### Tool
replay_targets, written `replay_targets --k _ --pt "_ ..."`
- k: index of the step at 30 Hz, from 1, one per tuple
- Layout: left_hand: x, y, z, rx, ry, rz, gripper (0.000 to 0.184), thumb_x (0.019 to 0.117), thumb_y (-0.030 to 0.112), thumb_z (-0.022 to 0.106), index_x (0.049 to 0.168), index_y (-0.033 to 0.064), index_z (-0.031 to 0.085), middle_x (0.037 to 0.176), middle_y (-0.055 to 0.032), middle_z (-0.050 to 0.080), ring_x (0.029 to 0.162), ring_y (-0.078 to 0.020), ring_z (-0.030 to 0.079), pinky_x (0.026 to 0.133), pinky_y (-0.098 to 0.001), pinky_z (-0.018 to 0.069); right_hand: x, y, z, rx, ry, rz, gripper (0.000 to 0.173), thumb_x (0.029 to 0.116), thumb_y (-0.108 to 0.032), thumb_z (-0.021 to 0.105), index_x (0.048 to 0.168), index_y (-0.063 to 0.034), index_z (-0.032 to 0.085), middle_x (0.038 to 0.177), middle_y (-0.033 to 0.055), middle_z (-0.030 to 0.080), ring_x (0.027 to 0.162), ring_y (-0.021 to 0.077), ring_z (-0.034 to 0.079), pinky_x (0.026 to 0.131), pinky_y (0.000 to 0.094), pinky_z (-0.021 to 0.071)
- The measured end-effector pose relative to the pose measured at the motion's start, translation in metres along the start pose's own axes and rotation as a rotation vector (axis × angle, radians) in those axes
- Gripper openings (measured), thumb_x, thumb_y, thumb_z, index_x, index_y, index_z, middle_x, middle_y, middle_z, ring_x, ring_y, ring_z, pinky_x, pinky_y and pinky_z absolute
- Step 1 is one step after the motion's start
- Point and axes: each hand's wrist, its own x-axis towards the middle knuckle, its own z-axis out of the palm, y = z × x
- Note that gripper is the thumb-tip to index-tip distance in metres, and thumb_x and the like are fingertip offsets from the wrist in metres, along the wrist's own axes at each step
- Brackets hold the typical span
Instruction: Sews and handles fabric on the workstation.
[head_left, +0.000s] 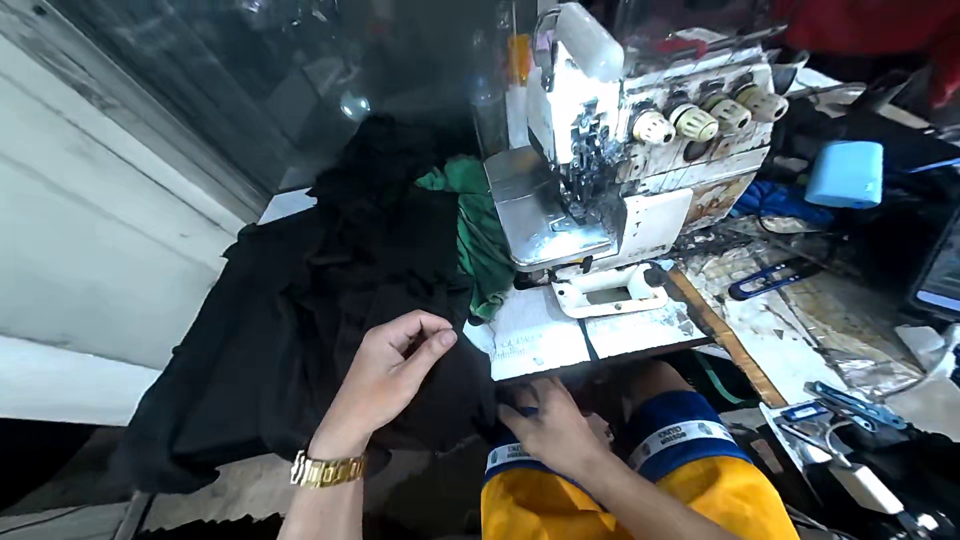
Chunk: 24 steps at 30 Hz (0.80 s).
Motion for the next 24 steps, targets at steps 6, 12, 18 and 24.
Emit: replay_targets --k 6,12,18,24 --pt "-0.005 -0.010 0.001 0.029 0.030 0.028 0.014 0.0995 0.030 0.066 0.102 0.0189 0.075 0.083 0.0052 0.070 0.069 -0.0098 0.065 0.058 -0.0246 0.0562 -0.005 0.030 -0.004 0.074 0.121 -0.051 0.032 0.1035 -0.033 0.054 0.118 -0.0114 0.071 0.112 0.0033 0.071 0.101 0.0104 0.070 0.091 0.0321 0.0593" --pt "-0.004 -0.009 0.008 0.050 0.039 0.033 0.016 0.0990 0.032 0.066 0.103 0.0201 0.075 0.087 0.0069 0.071 0.072 -0.0086 0.066 0.061 -0.0247 0.0579 -0.041 0.046 -0.053 0.220 0.141 -0.167 0.022 0.0980 -0.028 0.067 0.113 -0.0126 0.071 0.104 0.0003 0.072 0.083 0.0106 0.070 0.072 0.0290 0.0621" --pt "0.004 0.006 -0.010 0.104 -0.120 0.031 0.016 0.0973 0.034 0.067 0.104 0.0230 0.075 0.099 0.0075 0.071 0.079 -0.0096 0.068 0.064 -0.0263 0.0599 -0.064 0.018 -0.104 0.391 0.037 -0.181 0.021 0.1013 -0.029 0.067 0.106 -0.0086 0.072 0.089 0.0049 0.073 0.071 0.0200 0.072 0.063 0.0360 0.0648" --pt "0.017 0.093 -0.015 0.188 -0.239 0.342 0.016 0.0979 0.041 0.065 0.104 0.0304 0.076 0.122 0.0100 0.065 0.115 -0.0136 0.062 0.094 -0.0357 0.0587 -0.057 -0.015 -0.142 0.310 0.016 -0.298 0.029 0.1076 -0.036 0.053 0.106 -0.0136 0.072 0.087 0.0026 0.069 0.073 0.0147 0.066 0.065 0.0299 0.0572"
